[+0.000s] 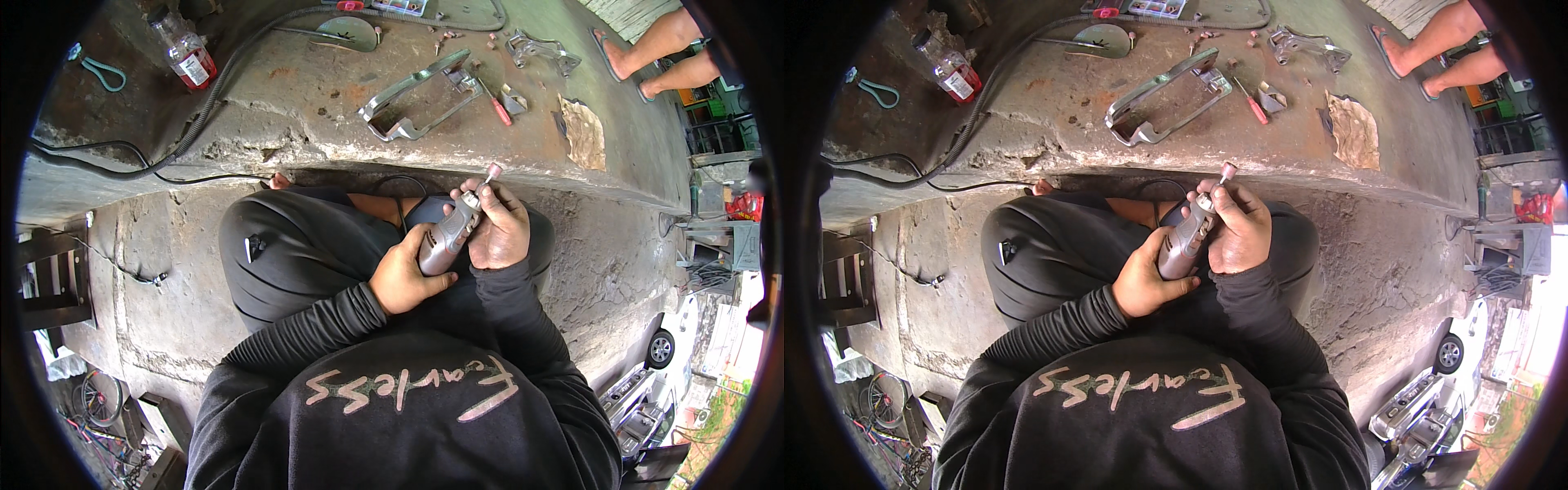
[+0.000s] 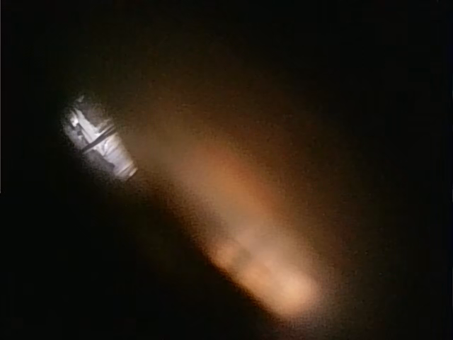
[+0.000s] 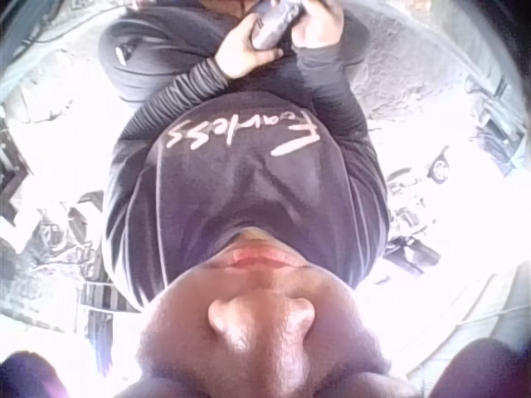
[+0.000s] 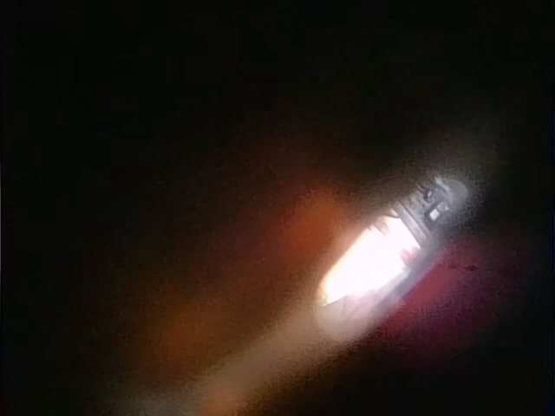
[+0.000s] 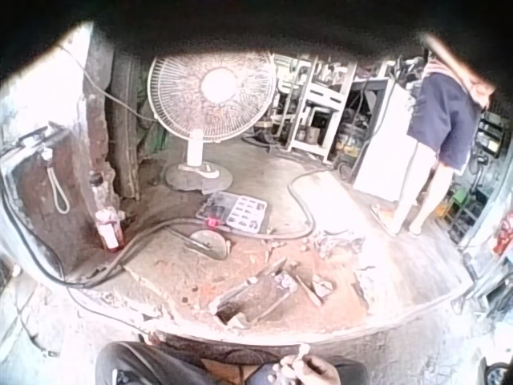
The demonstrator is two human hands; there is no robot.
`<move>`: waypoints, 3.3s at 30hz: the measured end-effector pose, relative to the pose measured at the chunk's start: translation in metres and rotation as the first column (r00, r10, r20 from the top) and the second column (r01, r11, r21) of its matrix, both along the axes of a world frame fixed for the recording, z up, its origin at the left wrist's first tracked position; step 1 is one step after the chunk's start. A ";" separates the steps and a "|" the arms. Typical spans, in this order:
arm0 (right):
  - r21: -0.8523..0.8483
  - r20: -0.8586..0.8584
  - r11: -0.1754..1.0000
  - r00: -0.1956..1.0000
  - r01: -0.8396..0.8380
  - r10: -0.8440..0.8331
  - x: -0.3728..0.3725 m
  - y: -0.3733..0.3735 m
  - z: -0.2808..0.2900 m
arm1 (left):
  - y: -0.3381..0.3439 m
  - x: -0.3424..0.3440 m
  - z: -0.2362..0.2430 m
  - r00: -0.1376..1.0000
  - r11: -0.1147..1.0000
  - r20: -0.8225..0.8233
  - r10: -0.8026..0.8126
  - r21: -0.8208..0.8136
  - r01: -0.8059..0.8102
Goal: The person sits on the floor and uses a rotary tool and a screwdriver to adjust and grind small metal components. They repeatedly insert and remove a cylindrical part, tighten it with a screwdriver, and grind its surface with the rotary tool.
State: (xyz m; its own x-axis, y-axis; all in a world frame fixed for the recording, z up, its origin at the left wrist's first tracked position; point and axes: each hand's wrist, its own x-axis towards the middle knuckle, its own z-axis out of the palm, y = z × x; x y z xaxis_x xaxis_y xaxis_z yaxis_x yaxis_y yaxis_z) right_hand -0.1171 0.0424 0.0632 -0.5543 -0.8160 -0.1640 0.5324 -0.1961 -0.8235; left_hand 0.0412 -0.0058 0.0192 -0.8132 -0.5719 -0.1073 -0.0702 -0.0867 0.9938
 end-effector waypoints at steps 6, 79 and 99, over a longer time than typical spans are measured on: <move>-0.041 0.067 0.994 0.992 -0.105 0.108 0.001 -0.004 0.007 | 0.001 0.001 -0.006 0.995 0.997 -0.099 0.005 0.080 0.003; -0.121 -0.694 0.989 0.720 -0.090 -0.019 0.045 0.002 -0.006 | -0.001 0.007 0.000 0.970 0.988 -0.201 0.134 -0.048 -0.147; -0.021 -0.132 0.994 0.986 -0.110 0.106 0.021 -0.017 0.029 | 0.001 0.004 -0.007 0.979 0.992 -0.192 0.067 0.116 -0.045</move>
State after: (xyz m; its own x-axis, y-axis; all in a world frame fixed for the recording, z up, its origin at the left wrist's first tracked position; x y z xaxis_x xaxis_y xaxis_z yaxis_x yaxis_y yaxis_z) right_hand -0.0960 0.0254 0.0919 -0.4778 -0.8755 -0.0724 0.4399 -0.1671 -0.8824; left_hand 0.0447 -0.0051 0.0125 -0.7917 -0.6107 -0.0148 0.1319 -0.1945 0.9720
